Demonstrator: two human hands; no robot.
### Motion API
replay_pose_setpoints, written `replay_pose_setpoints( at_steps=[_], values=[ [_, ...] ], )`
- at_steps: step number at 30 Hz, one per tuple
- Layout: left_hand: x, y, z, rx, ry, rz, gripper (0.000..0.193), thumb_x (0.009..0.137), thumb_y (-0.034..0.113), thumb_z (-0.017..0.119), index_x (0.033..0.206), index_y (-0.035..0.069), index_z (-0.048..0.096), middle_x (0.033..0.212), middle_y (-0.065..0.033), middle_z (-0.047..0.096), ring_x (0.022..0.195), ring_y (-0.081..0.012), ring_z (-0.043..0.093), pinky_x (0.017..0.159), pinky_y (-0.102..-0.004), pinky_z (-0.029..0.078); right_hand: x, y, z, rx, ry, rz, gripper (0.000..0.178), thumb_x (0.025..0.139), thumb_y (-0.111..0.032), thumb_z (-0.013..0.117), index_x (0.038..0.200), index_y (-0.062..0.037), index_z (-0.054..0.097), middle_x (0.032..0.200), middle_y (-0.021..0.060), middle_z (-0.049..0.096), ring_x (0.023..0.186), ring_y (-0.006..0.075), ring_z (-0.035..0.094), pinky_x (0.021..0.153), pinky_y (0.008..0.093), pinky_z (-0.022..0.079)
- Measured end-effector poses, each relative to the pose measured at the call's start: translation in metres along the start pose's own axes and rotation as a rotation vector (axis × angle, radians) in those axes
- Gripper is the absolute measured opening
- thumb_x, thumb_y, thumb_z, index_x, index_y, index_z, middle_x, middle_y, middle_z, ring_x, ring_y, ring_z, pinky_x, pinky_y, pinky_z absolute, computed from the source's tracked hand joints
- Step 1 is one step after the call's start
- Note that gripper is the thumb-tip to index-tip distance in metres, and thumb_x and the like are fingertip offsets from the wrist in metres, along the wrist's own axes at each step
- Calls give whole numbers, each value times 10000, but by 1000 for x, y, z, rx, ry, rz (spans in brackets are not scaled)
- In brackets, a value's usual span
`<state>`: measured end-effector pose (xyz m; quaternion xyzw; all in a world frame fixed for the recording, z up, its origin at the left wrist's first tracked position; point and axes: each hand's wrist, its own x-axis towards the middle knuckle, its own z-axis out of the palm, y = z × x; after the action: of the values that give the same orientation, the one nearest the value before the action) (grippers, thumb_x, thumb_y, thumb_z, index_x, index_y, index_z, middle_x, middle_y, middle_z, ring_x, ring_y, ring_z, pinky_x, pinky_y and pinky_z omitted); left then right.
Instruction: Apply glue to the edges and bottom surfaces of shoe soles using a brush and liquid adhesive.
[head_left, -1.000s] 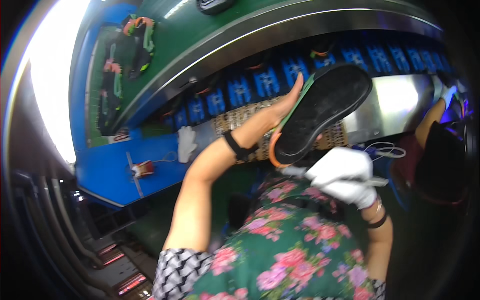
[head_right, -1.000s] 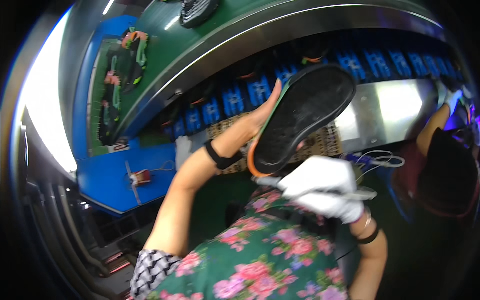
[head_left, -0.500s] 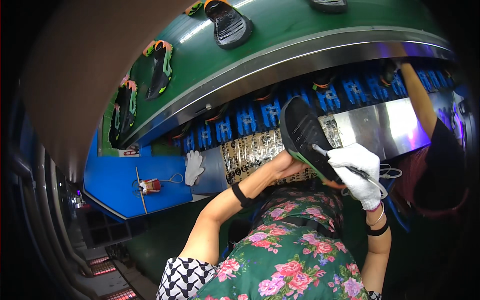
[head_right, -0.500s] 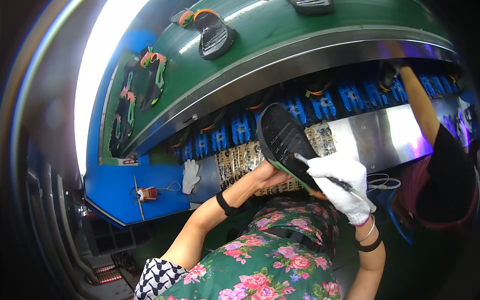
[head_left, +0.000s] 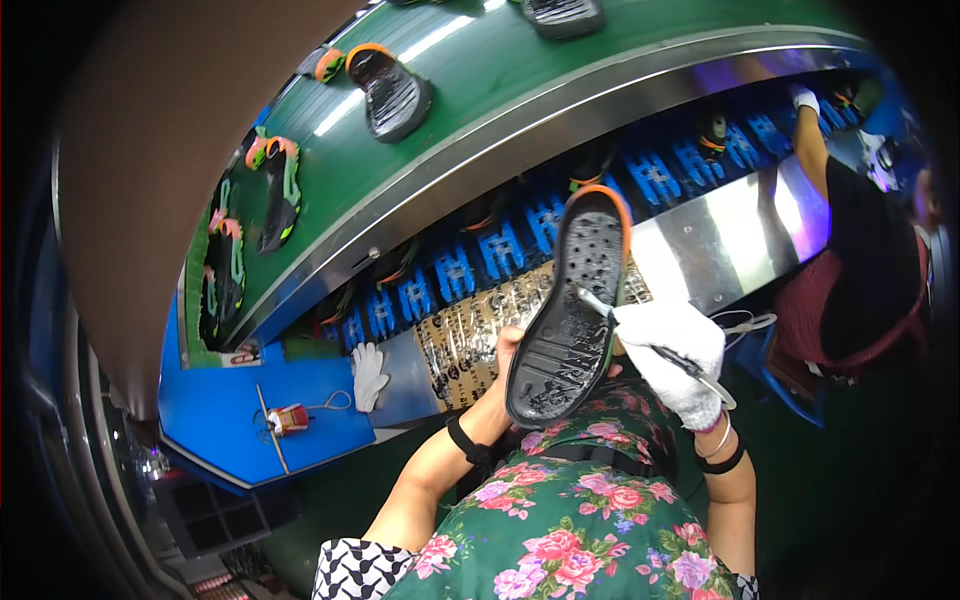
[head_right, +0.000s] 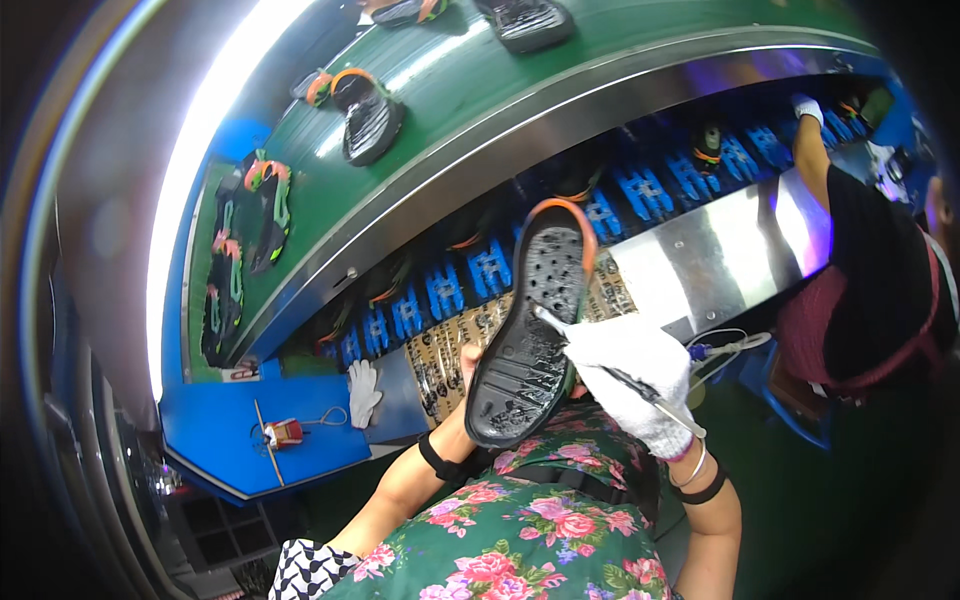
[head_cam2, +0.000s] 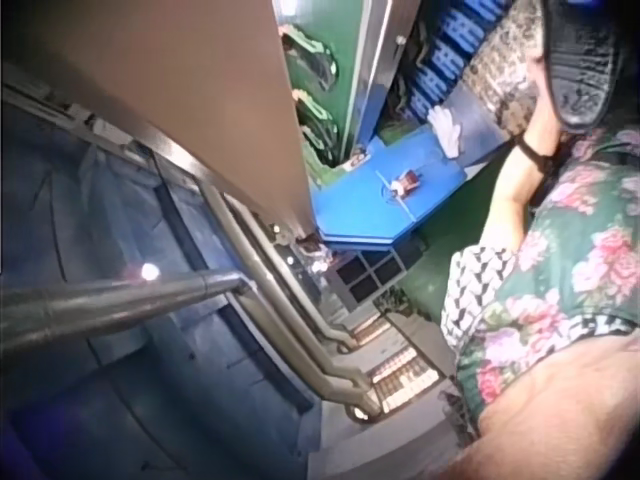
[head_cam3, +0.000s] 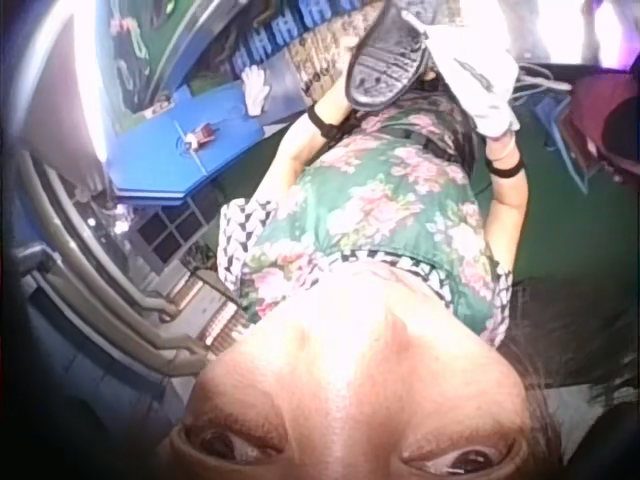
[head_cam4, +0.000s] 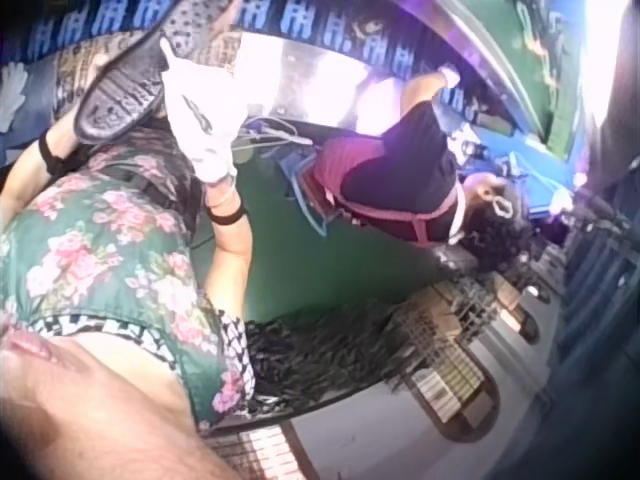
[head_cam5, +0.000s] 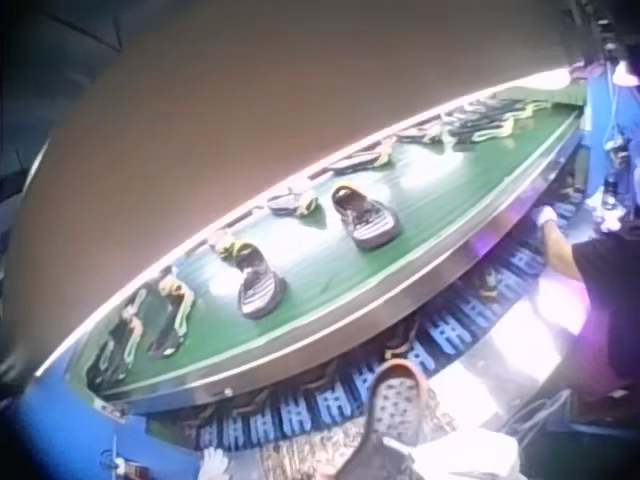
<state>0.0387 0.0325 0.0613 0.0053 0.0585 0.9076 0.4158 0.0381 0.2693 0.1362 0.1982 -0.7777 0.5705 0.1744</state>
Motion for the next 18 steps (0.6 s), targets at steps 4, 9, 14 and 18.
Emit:
replay_pose_setpoints(
  at_steps=[4, 9, 14, 18],
  values=[
    [-5, -9, -13, -190, 198, 28, 837, 757, 477, 691, 1439, 14, 547, 1387, -242, 620, 1237, -447, 615, 1165, -682, 351, 8, -9, 0, -38, 52, -51, 172, 783, 15, 786, 951, -21, 795, 985, 127, 789, 871, 252, 751, 780, 349, 580],
    [12, -18, -5, -263, 130, 55, 851, 839, 680, 658, 1422, 66, 574, 1395, -200, 628, 1196, -391, 654, 1080, -579, 491, 11, -15, -13, -56, 11, -193, 239, 785, 9, 769, 1024, -2, 776, 1028, 142, 775, 902, 290, 745, 785, 381, 580],
    [32, -28, 3, -116, 166, 200, 945, 902, 810, 500, 1532, 107, 454, 1485, -179, 555, 1322, -363, 581, 1140, -559, 452, 25, -17, -14, -110, 42, -255, 297, 776, 12, 761, 1070, -25, 779, 1065, 128, 772, 940, 299, 741, 824, 398, 587],
    [33, -34, 1, -231, 101, 144, 925, 943, 763, 479, 1595, 117, 365, 1589, -156, 449, 1415, -373, 485, 1193, -589, 358, 37, -22, -20, -197, -35, -294, 387, 836, 16, 692, 1217, -38, 735, 1219, 132, 734, 1114, 294, 697, 972, 420, 541]
  ],
)
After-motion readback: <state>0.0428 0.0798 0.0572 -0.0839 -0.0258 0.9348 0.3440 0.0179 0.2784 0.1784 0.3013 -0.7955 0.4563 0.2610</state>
